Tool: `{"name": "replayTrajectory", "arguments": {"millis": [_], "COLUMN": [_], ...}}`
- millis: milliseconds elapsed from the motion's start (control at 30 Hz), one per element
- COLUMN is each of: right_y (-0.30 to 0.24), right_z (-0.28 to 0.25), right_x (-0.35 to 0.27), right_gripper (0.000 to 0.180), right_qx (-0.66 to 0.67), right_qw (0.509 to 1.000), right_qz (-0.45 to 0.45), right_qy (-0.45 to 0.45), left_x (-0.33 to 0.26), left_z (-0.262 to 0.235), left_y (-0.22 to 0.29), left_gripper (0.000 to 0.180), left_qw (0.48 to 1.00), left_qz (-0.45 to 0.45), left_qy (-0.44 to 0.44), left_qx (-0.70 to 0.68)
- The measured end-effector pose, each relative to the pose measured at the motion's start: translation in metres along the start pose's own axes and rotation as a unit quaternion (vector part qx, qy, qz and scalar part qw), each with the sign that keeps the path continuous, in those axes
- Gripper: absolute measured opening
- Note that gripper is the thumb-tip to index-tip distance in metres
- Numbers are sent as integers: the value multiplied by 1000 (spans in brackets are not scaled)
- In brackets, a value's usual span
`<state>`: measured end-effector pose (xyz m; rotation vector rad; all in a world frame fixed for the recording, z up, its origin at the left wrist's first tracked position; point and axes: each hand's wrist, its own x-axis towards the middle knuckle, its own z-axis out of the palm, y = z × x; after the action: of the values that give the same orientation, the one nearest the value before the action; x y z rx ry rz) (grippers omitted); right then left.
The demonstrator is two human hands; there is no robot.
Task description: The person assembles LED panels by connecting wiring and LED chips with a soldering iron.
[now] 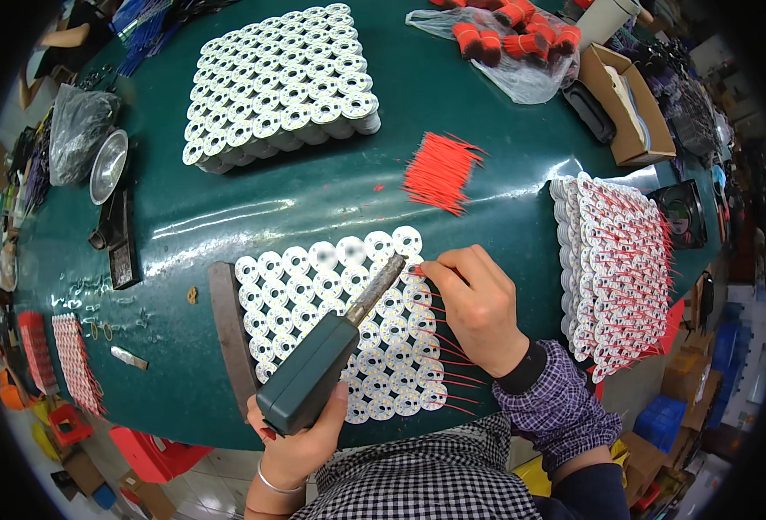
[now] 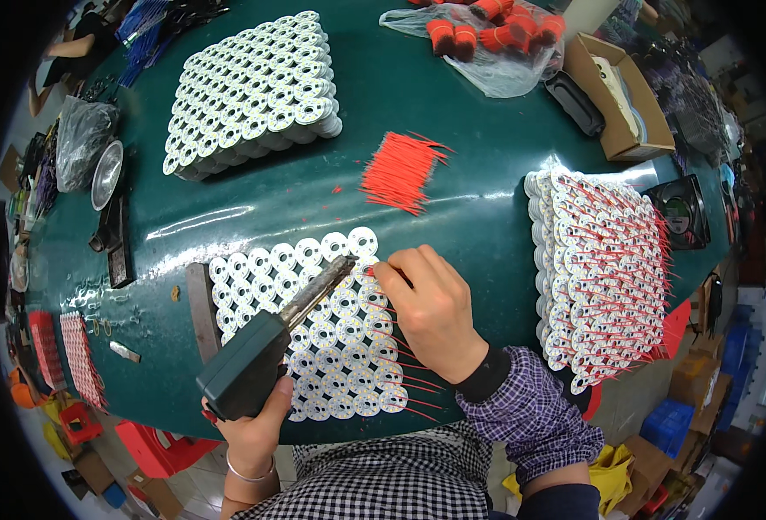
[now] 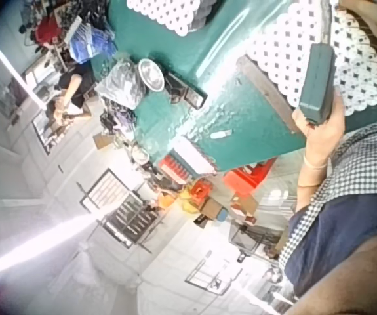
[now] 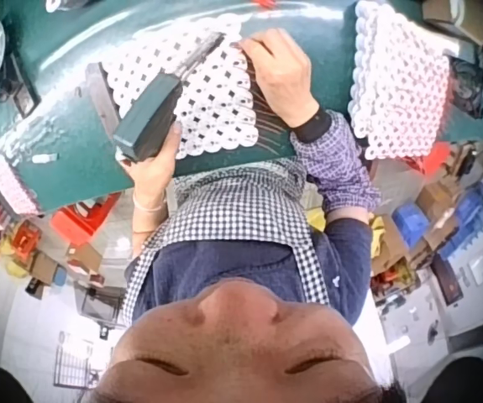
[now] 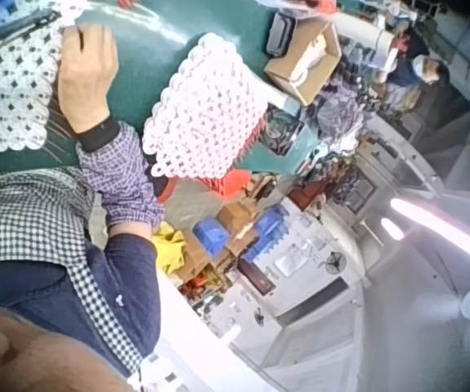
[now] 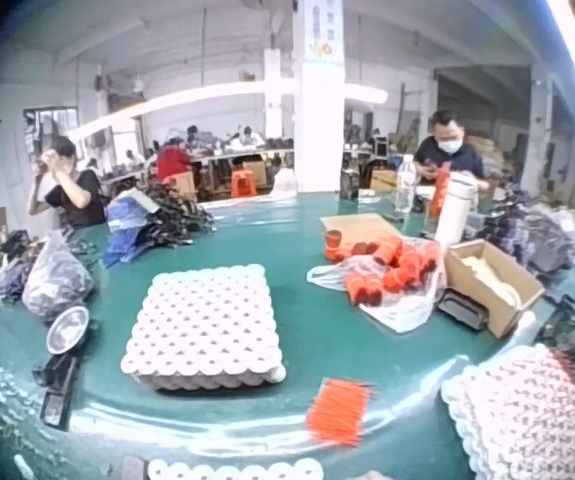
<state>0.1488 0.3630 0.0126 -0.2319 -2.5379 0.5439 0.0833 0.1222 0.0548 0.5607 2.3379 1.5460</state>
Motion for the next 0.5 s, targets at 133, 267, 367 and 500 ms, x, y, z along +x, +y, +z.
{"name": "replayTrajectory", "arguments": {"millis": [133, 267, 367, 500], "right_y": [-1, 2, 1, 1], "right_z": [-1, 1, 2, 1], "right_x": [-1, -1, -2, -1], "right_gripper": [23, 22, 21, 20], "right_qx": [-1, -3, 3, -2], "right_qw": [1000, 1000, 1000, 1000], "right_qz": [10, -2, 8, 5], "right_qy": [-10, -9, -15, -10], "left_x": [1, 8, 9, 15], "left_z": [1, 4, 8, 9], "left_y": [-8, -9, -4, 1], "left_gripper": [18, 15, 14, 16], "left_qw": [995, 975, 994, 997], "left_qz": [58, 157, 85, 73], "left_qy": [-22, -35, -28, -37], "left_qx": [83, 150, 61, 6]}}
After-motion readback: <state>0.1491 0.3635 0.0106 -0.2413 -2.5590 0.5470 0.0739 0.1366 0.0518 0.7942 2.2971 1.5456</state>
